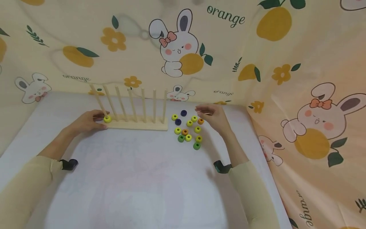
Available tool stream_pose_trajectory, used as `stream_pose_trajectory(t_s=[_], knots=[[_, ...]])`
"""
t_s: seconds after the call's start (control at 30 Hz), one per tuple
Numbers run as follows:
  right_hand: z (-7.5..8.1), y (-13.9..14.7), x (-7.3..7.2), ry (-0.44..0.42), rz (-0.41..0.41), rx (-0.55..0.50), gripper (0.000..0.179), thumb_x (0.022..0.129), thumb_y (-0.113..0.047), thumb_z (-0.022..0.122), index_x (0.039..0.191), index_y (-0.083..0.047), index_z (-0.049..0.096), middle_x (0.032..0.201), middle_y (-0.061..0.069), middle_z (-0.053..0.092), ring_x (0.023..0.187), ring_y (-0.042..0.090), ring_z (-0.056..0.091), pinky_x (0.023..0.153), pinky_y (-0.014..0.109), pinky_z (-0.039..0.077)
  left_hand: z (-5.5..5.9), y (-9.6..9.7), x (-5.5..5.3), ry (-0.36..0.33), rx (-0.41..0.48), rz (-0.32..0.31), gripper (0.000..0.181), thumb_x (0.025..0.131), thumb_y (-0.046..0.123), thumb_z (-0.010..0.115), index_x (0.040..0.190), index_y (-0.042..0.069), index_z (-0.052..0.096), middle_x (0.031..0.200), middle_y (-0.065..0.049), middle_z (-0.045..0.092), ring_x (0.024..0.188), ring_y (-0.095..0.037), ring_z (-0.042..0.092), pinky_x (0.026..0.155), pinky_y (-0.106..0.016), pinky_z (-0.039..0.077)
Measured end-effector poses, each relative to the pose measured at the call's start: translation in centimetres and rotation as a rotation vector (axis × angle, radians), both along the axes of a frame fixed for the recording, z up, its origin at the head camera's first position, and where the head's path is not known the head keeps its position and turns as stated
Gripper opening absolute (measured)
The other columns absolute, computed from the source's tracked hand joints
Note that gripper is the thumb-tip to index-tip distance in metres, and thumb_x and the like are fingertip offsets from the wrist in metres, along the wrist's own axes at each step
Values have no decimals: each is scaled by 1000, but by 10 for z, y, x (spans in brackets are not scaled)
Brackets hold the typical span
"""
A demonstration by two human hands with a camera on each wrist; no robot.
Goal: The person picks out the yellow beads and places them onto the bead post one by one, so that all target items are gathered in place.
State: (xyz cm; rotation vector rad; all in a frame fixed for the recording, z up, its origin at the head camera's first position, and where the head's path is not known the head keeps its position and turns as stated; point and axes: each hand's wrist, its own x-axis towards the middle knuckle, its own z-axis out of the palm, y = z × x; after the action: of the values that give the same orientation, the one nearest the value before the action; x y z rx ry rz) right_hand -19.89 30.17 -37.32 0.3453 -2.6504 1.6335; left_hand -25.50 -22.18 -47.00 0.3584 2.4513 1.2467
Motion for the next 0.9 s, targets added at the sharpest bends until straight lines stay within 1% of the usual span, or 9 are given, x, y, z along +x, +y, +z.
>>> stream_pose_trajectory(t_s=[0.13, 0.2, 0.27, 0.37, 0.5, 0.6, 0.7, 0.83, 0.9], knots=[[-13, 8, 4, -23, -7, 16, 29, 94, -12, 70, 121, -3, 69, 118, 18, 69, 100, 18, 66, 84, 20, 55, 2, 0, 0, -7, -12, 4, 76, 86, 8, 78, 144, -13, 35, 147, -32, 40, 135, -46, 40, 115, -54, 33], [-19, 11, 6, -49, -20, 16, 29, 94, -11, 70, 121, -3, 69, 117, 17, 70, 99, 18, 67, 84, 20, 55, 3, -1, 0, -10, -11, 10, 75, 86, 7, 78, 144, -13, 35, 148, -31, 40, 135, -45, 40, 115, -53, 33], [-26, 16, 7, -73, -35, 37, 30, 94, -9, 69, 122, -1, 68, 116, 15, 70, 101, 18, 66, 84, 20, 54, 4, -1, 0, -9, -9, 14, 75, 86, 7, 78, 145, -13, 35, 148, -31, 40, 135, -45, 40, 115, -53, 33], [-37, 24, 12, -90, -40, 71, 31, 94, -8, 69, 123, 1, 67, 116, 16, 70, 103, 18, 66, 85, 20, 54, 2, -1, 0, -3, 5, 18, 73, 85, 4, 77, 144, -13, 36, 148, -30, 41, 135, -45, 40, 115, -53, 33], [-53, 34, 22, -93, -40, 90, 29, 94, -9, 69, 122, -2, 68, 119, 21, 68, 103, 14, 66, 85, 17, 53, -3, 0, -1, 2, 13, 8, 73, 85, 3, 78, 143, -14, 37, 146, -32, 41, 134, -45, 41, 114, -52, 34], [-67, 40, 27, -100, -45, 99, 27, 93, -11, 70, 120, -5, 70, 118, 19, 69, 104, 11, 65, 86, 16, 52, -5, 1, -2, -1, 5, 11, 74, 84, 4, 79, 143, -14, 38, 146, -32, 41, 134, -45, 41, 114, -52, 35], [-79, 44, 30, -124, -56, 112, 27, 93, -15, 71, 119, -7, 70, 118, 13, 70, 106, 13, 65, 85, 17, 53, -6, 0, -3, 9, 0, 24, 73, 84, 4, 79, 143, -13, 39, 146, -32, 41, 134, -45, 41, 114, -52, 35], [-91, 47, 36, -192, -90, 127, 30, 92, -21, 73, 119, -10, 71, 117, 8, 71, 105, 17, 65, 84, 19, 53, -6, 0, -3, 10, -5, 24, 73, 84, 5, 79, 143, -12, 39, 145, -32, 41, 134, -45, 41, 114, -52, 34], [-96, 49, 40, -219, -95, 140, 33, 91, -24, 74, 121, -11, 70, 118, 7, 71, 104, 18, 65, 84, 18, 53, -6, 0, -3, 2, -12, 21, 74, 84, 7, 79, 143, -12, 39, 146, -32, 41, 134, -45, 41, 114, -52, 34]])
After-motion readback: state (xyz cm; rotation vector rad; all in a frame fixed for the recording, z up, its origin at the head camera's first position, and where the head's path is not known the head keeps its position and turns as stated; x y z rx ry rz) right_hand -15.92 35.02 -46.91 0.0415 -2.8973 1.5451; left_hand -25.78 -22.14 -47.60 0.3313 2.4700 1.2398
